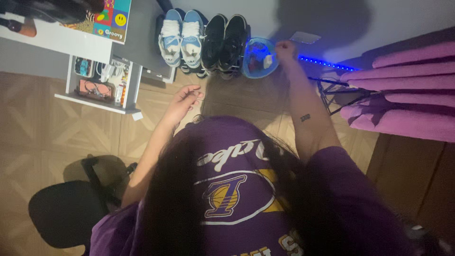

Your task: The person organizes small items from a white surface into a drawer. They pick up dice, a small toy car, keys, and several cables, coil the cables, and place them into the open drawer before closing it.

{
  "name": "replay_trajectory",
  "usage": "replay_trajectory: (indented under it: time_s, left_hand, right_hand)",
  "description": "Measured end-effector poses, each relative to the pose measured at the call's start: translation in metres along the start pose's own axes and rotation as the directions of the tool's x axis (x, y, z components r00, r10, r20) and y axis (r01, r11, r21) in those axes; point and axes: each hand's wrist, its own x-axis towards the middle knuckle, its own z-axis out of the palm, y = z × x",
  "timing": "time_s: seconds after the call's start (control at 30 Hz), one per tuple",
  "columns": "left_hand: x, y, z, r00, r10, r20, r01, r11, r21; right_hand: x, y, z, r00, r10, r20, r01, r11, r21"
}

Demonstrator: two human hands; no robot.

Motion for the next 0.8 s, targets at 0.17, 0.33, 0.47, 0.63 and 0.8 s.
replay_trajectory:
  time_s: [0.17, 0.33, 0.47, 0.63, 0.8]
  left_hand:
    - [-0.01, 0.004, 0.002, 0.999, -0.028, -0.032, 0.028, 1.0, 0.005]
    - [-0.013, 0.004, 0.012, 0.999, -0.036, -0.029, 0.037, 0.999, 0.015]
    - [-0.002, 0.004, 0.022, 0.998, 0.043, 0.05, -0.041, 0.999, -0.028]
    - [0.003, -0.008, 0.028, 0.995, 0.061, 0.082, -0.06, 0.998, -0.015]
    - [-0.006, -0.025, 0.026, 0.988, 0.11, 0.107, -0.1, 0.99, -0.096]
  right_hand:
    - [0.013, 0.009, -0.016, 0.984, 0.122, 0.128, -0.138, 0.982, 0.126]
    - [0.009, 0.026, -0.021, 0.982, 0.018, 0.189, -0.056, 0.979, 0.198]
    - [-0.01, 0.04, -0.021, 0.974, 0.027, 0.226, -0.088, 0.96, 0.265]
    - [-0.066, 0.059, -0.018, 0.968, -0.072, 0.239, -0.019, 0.933, 0.358]
    - [-0.136, 0.05, 0.005, 0.93, 0.061, 0.364, -0.12, 0.983, 0.141]
